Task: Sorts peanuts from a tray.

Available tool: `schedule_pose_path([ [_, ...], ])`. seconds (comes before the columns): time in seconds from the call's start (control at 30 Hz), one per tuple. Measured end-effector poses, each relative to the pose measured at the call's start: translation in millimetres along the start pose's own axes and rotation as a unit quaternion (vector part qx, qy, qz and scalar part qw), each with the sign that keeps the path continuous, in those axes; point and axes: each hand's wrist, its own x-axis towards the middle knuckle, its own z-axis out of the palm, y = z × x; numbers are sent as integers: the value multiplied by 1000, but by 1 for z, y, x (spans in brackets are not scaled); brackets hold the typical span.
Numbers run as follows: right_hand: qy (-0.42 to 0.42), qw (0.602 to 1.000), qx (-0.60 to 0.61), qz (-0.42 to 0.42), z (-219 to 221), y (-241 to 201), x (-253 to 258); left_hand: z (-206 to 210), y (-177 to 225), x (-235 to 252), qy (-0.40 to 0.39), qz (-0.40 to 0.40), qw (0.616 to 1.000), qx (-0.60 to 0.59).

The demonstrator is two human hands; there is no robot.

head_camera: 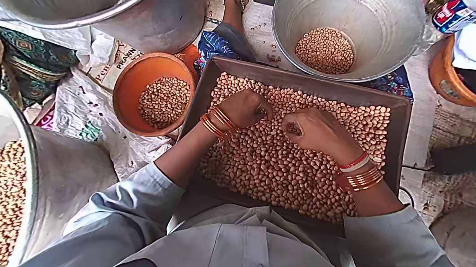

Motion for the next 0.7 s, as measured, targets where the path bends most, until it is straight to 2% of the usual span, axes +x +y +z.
schedule_pose_path([
  [0.07,113,991,74,11,-9,10,-6,3,1,1,-6,5,1000,7],
  [0.13,222,965,136,22,-22,19,-11,4,1,2,-23,1,1000,13],
  [0.2,262,950,165,43,-27,24,-13,6,1,3,-25,9,999,22],
  [0.27,234,959,147,56,-25,23,-13,6,1,4,-26,5,999,28],
  [0.37,117,987,81,71,-13,12,-6,1,-2,3,-9,-23,1000,-9],
  [0.47,62,997,2,52,4,5,1,-10,-14,-2,39,-18,988,-152],
  [0.57,44,997,-28,49,12,0,3,-10,-15,-2,28,22,965,-258],
  [0.7,7,997,-1,78,7,3,5,5,8,1,-56,18,987,-149],
])
